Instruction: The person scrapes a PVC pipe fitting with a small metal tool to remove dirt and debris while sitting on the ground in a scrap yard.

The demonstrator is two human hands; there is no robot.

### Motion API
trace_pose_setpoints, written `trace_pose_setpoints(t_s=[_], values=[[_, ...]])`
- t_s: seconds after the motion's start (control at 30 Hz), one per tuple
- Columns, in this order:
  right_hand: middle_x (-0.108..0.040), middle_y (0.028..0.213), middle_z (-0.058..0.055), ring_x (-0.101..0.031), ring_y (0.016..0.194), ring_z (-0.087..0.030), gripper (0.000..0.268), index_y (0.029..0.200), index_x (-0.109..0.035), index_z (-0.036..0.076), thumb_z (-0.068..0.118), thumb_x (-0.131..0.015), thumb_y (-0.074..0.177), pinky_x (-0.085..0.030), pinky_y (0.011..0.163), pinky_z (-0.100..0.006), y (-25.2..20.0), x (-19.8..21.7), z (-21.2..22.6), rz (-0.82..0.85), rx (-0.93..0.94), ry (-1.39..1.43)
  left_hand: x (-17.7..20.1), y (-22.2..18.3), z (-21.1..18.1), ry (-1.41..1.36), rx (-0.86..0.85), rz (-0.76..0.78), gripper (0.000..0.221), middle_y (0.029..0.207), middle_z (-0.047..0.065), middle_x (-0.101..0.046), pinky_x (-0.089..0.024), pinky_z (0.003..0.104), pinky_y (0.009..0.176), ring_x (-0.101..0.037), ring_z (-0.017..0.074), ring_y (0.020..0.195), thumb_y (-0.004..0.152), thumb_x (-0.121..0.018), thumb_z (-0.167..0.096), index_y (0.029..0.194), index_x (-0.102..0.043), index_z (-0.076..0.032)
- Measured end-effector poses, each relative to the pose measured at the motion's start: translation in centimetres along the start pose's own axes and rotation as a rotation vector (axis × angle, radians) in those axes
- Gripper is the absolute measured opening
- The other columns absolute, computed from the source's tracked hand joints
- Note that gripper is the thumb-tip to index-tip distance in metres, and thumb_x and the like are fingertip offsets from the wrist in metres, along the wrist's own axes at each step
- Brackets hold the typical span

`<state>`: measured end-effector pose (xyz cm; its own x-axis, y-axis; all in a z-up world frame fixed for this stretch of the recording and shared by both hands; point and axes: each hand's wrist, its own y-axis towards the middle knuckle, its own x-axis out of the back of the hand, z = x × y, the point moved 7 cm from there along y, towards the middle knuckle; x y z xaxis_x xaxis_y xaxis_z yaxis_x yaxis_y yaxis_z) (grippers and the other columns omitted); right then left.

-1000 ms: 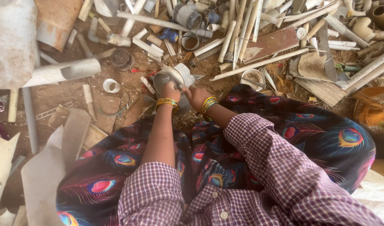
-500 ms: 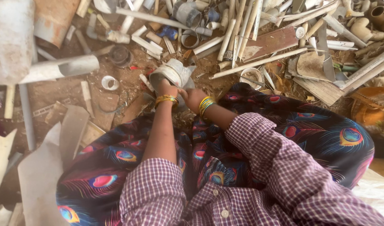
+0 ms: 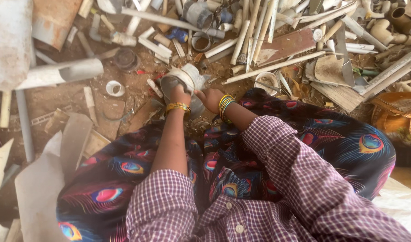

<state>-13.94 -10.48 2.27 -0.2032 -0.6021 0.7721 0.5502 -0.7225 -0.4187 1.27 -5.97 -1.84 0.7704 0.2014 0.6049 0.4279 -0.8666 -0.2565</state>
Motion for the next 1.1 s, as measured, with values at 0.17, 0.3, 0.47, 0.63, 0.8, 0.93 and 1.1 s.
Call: trace_pose_setpoints(t_s=[0.17, 0.3, 0.47, 0.63, 0.8, 0.93, 1.1], values=[[-0.071, 0.103, -0.030, -0.070, 0.100, -0.043, 0.075, 0.105, -0.071, 0.000, 0.055, -0.021, 0.112, -0.053, 0.098, -0.051, 0.3, -0.2, 0.6, 0.036, -0.035, -0.153, 0.2, 0.8, -0.4, 0.024, -0.074, -0.077, 0.024, 0.103, 0.029, -0.070, -0.054, 0.048, 0.088, -0.068, 0.0432, 0.101, 0.084, -0.071, -0.009, 0.103, -0.067, 0.005], [-0.072, 0.098, -0.028, -0.073, 0.092, -0.040, 0.067, 0.106, -0.067, 0.001, 0.054, -0.026, 0.107, -0.056, 0.089, -0.050, -0.7, -0.9, 1.0, 0.019, -0.022, -0.048, 0.0, 0.1, 0.2, 0.070, -0.145, -0.148, 0.026, 0.101, 0.031, -0.069, -0.052, 0.050, 0.088, -0.066, 0.0459, 0.099, 0.082, -0.073, -0.009, 0.103, -0.067, 0.005], [-0.074, 0.099, -0.027, -0.069, 0.095, -0.044, 0.066, 0.099, -0.074, 0.006, 0.059, -0.034, 0.102, -0.051, 0.091, -0.054, -1.3, -0.6, 0.8, -0.149, 0.124, 0.011, -0.5, 0.8, 0.5, -0.014, -0.078, -0.079, 0.025, 0.098, 0.028, -0.071, -0.054, 0.049, 0.084, -0.069, 0.0435, 0.096, 0.082, -0.072, -0.012, 0.100, -0.067, 0.004], [-0.075, 0.096, -0.021, -0.072, 0.092, -0.035, 0.070, 0.098, -0.075, 0.006, 0.063, -0.035, 0.104, -0.054, 0.090, -0.050, -0.4, 1.1, 0.7, -0.130, -0.081, 0.198, 1.2, 1.3, 0.8, 0.045, -0.155, -0.204, 0.024, 0.093, 0.028, -0.069, -0.051, 0.051, 0.079, -0.065, 0.0465, 0.090, 0.081, -0.079, -0.016, 0.090, -0.068, 0.003], [-0.074, 0.092, -0.012, -0.067, 0.068, -0.018, 0.036, 0.116, -0.063, 0.007, 0.038, -0.061, 0.097, -0.059, 0.061, -0.037, -1.5, 9.0, 3.0, -0.362, -0.114, 0.663, 2.8, 2.0, 1.7, -0.192, -0.103, -0.325, 0.022, 0.087, 0.020, -0.069, -0.052, 0.047, 0.076, -0.067, 0.0366, 0.080, 0.085, -0.072, -0.019, 0.093, -0.066, 0.001], [-0.070, 0.090, -0.007, -0.061, 0.057, -0.011, 0.019, 0.115, -0.058, 0.007, 0.009, -0.059, 0.095, -0.053, 0.044, -0.025, -3.5, 15.6, 4.8, -0.672, 0.311, 0.913, 7.3, 3.5, -0.9, -0.318, -0.086, -0.469, 0.025, 0.084, 0.017, -0.066, -0.052, 0.045, 0.078, -0.064, 0.0303, 0.077, 0.096, -0.068, -0.020, 0.089, -0.061, 0.003], [-0.069, 0.078, -0.007, -0.064, 0.060, -0.010, 0.021, 0.107, -0.062, 0.005, 0.012, -0.070, 0.089, -0.054, 0.052, -0.024, -3.9, 13.4, 5.9, -0.634, 0.264, 0.224, 13.7, 2.1, -8.1, -0.676, -0.365, -0.599, 0.028, 0.080, 0.008, -0.058, -0.047, 0.039, 0.069, -0.052, 0.0180, 0.074, 0.104, -0.069, -0.022, 0.092, -0.059, 0.001]])
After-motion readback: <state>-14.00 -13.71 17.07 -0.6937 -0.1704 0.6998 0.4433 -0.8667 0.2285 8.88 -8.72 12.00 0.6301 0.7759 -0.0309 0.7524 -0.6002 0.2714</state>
